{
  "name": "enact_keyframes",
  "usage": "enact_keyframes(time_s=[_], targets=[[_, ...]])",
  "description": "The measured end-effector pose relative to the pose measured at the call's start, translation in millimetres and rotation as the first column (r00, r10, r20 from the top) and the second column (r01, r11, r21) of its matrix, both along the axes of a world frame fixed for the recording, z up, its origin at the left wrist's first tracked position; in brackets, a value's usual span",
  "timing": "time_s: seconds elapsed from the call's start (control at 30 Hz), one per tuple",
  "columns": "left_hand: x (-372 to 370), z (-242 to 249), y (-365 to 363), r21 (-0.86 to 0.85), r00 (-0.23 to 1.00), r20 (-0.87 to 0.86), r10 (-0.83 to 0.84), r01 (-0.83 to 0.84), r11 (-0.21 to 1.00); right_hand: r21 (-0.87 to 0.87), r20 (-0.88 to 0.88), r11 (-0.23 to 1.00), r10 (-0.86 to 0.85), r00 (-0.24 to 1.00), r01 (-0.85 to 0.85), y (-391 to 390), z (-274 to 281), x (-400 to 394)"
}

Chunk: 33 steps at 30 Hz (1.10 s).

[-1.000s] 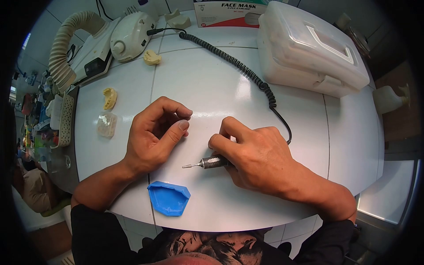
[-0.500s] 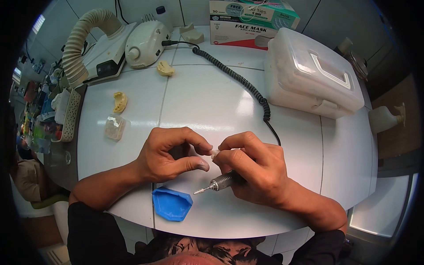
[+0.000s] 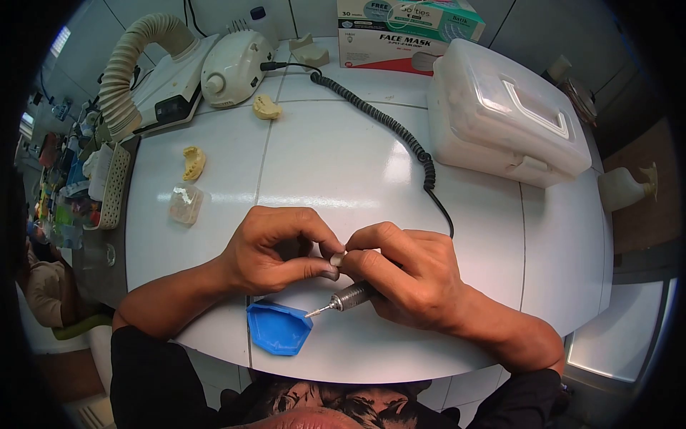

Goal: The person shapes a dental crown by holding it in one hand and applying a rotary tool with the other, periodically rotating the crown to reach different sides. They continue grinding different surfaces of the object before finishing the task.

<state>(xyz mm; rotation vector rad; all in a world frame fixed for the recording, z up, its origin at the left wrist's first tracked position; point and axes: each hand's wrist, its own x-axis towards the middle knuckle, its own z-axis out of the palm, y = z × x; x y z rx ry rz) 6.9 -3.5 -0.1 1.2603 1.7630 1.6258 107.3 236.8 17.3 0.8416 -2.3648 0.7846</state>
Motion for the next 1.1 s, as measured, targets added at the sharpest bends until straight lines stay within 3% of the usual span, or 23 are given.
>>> enact_keyframes(time_s=[0.23, 0.4, 0.57, 0.8, 1.1], targets=[[-4, 3, -3, -0.031, 0.994, 0.091, 0.058, -0.055, 0.998, 0.004, -0.039, 0.998, -0.056, 0.998, 0.056, 0, -1, -2], [-3, -2, 0, 0.0, 0.949, 0.274, 0.154, -0.16, 0.987, 0.143, 0.014, 0.963, -0.233, 0.972, 0.228, 15, -1, -6], [-3, 4, -2, -0.093, 0.944, 0.277, 0.181, -0.162, 0.983, 0.303, 0.136, 0.89, -0.394, 0.909, 0.341, 15, 6, -9], [-2, 7, 2, -0.091, 0.957, 0.217, 0.194, -0.178, 0.98, 0.267, 0.192, 0.916, -0.355, 0.915, 0.3, 20, 0, -12], [1, 6, 0, -0.11, 0.91, 0.355, 0.215, -0.188, 0.976, 0.278, 0.203, 0.92, -0.336, 0.92, 0.274, 21, 0, -12]])
